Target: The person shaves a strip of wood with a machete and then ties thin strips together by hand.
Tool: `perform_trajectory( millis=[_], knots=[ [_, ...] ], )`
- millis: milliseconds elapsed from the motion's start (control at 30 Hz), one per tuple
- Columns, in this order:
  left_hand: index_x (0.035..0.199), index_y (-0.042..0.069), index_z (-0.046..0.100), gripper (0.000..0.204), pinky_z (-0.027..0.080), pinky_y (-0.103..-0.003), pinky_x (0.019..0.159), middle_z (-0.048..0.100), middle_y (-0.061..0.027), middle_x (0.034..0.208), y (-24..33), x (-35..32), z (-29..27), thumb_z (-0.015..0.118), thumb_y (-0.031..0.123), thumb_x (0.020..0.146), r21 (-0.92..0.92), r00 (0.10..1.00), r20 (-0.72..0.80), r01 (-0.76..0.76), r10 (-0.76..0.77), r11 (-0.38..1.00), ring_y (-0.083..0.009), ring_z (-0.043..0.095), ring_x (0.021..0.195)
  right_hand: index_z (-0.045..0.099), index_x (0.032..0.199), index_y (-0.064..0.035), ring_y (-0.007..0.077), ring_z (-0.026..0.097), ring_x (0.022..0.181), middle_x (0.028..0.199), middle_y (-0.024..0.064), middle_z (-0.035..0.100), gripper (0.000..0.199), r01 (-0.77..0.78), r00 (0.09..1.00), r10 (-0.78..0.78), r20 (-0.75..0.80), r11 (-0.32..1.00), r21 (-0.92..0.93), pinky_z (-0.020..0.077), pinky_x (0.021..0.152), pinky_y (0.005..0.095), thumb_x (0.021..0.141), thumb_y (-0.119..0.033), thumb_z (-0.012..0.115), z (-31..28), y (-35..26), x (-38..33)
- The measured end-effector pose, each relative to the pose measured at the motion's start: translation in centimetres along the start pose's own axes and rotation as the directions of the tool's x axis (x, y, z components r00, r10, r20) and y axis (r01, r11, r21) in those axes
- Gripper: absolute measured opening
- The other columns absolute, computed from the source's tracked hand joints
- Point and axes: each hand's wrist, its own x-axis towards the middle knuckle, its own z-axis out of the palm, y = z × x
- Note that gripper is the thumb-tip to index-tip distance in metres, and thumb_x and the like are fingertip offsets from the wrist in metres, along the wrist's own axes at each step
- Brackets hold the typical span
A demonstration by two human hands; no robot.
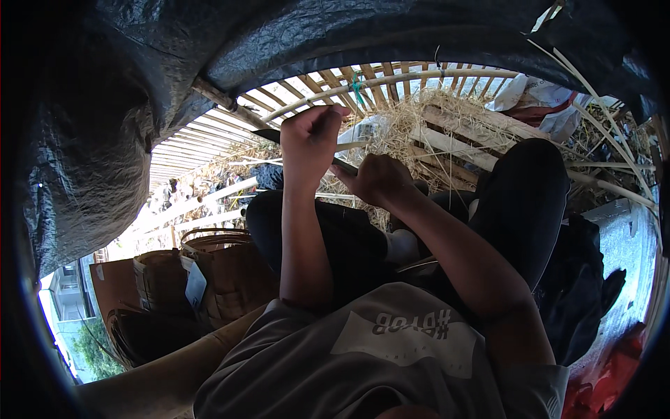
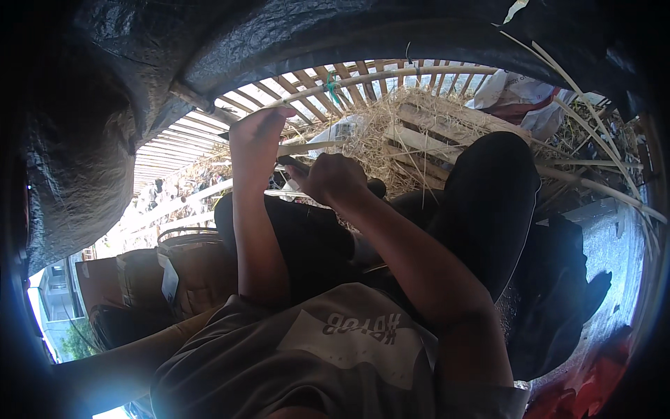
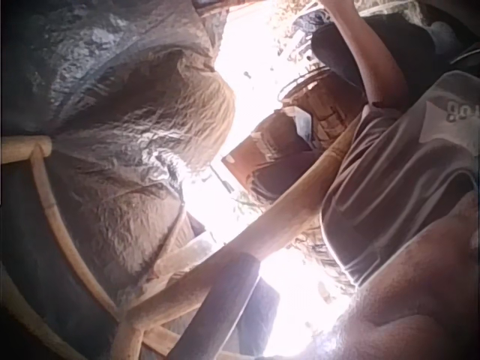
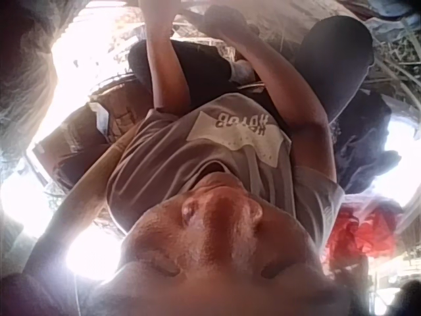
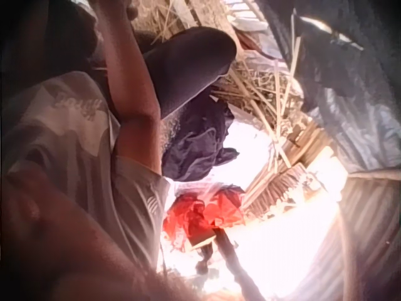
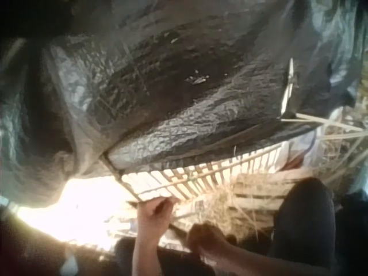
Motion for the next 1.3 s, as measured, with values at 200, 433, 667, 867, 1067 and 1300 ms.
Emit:
perform_trajectory(
  millis=[200, 433, 667, 867, 1067, 1300],
  knots=[
    [0.098, 0.002, 0.076, 0.026, 0.034, -0.023, 0.057, 0.052, 0.0052, 0.063, -0.9, 0.0, 0.0, 0.062, 0.022, 0.090, 0.020, 1.000, -0.003, -0.023, 0.023, 1.000, -0.0048, 0.043, 0.060, 0.066, 0.115, 0.0040, 0.0355, 0.062, 0.115, 0.116, 0.0228, 0.066, 0.087, -0.033, 0.998, 0.031, 0.054, 0.999, 0.035, 0.0506, 0.094, 0.0449, 0.090, -0.074, 0.037, -1.1, -0.5, 0.6],
    [0.096, 0.002, 0.075, 0.020, 0.034, -0.023, 0.053, 0.055, 0.0036, 0.062, -0.8, 0.2, 0.2, 0.062, 0.016, 0.091, 0.050, 0.995, -0.074, -0.070, 0.074, 0.996, -0.0031, 0.044, 0.058, 0.066, 0.106, 0.0046, 0.0338, 0.071, 0.090, 0.095, 0.0218, 0.070, 0.071, 0.088, 0.992, -0.089, -0.088, 0.996, -0.007, 0.0557, 0.081, 0.0416, 0.086, -0.063, 0.056, -1.7, 0.8, -0.4],
    [0.092, 0.002, 0.074, 0.011, 0.036, -0.022, 0.050, 0.059, -0.0004, 0.060, -0.1, -0.5, 2.1, 0.065, 0.008, 0.089, 0.043, 0.996, 0.000, -0.094, 0.094, 0.995, -0.0018, 0.047, 0.054, 0.070, 0.089, -0.0016, 0.0323, 0.072, 0.082, 0.085, 0.0194, 0.071, 0.028, -0.008, 0.964, -0.046, -0.260, 0.979, -0.203, 0.0577, 0.074, 0.0418, 0.083, -0.029, 0.066, 0.0, 1.0, -2.6],
    [0.109, 0.007, 0.071, 0.020, 0.040, -0.025, 0.057, 0.058, 0.0009, 0.063, 0.4, -0.4, 0.2, 0.065, 0.017, 0.093, -0.035, 0.924, 0.288, -0.253, 0.252, 0.967, -0.0042, 0.050, 0.061, 0.071, 0.089, -0.0007, 0.0346, 0.072, 0.088, 0.090, 0.0197, 0.072, 0.023, -0.083, 0.941, 0.030, -0.338, 0.987, -0.141, 0.0580, 0.077, 0.0425, 0.077, -0.020, 0.068, -0.8, 2.1, -2.2],
    [0.096, 0.004, 0.074, 0.015, 0.045, -0.025, 0.057, 0.069, -0.0051, 0.073, 0.2, -1.1, 2.5, 0.068, 0.016, 0.090, -0.006, 0.932, 0.309, -0.198, 0.190, 0.980, -0.0062, 0.057, 0.061, 0.071, 0.091, -0.0018, 0.0335, 0.071, 0.094, 0.095, 0.0202, 0.071, 0.027, -0.157, 0.968, 0.132, -0.214, 0.982, -0.106, 0.0581, 0.078, 0.0425, 0.074, -0.023, 0.071, -1.2, 1.9, -1.7],
    [0.097, 0.001, 0.073, 0.017, 0.047, -0.026, 0.058, 0.070, -0.0070, 0.074, 0.3, -1.8, 3.3, 0.064, 0.012, 0.089, 0.013, 0.967, 0.242, -0.086, 0.081, 0.996, -0.0077, 0.061, 0.062, 0.068, 0.099, -0.0047, 0.0320, 0.071, 0.094, 0.096, 0.0176, 0.071, 0.034, -0.061, 0.953, 0.023, -0.302, 0.991, -0.117, 0.0570, 0.078, 0.0430, 0.077, -0.030, 0.071, 1.2, 2.7, 0.6]
  ],
)
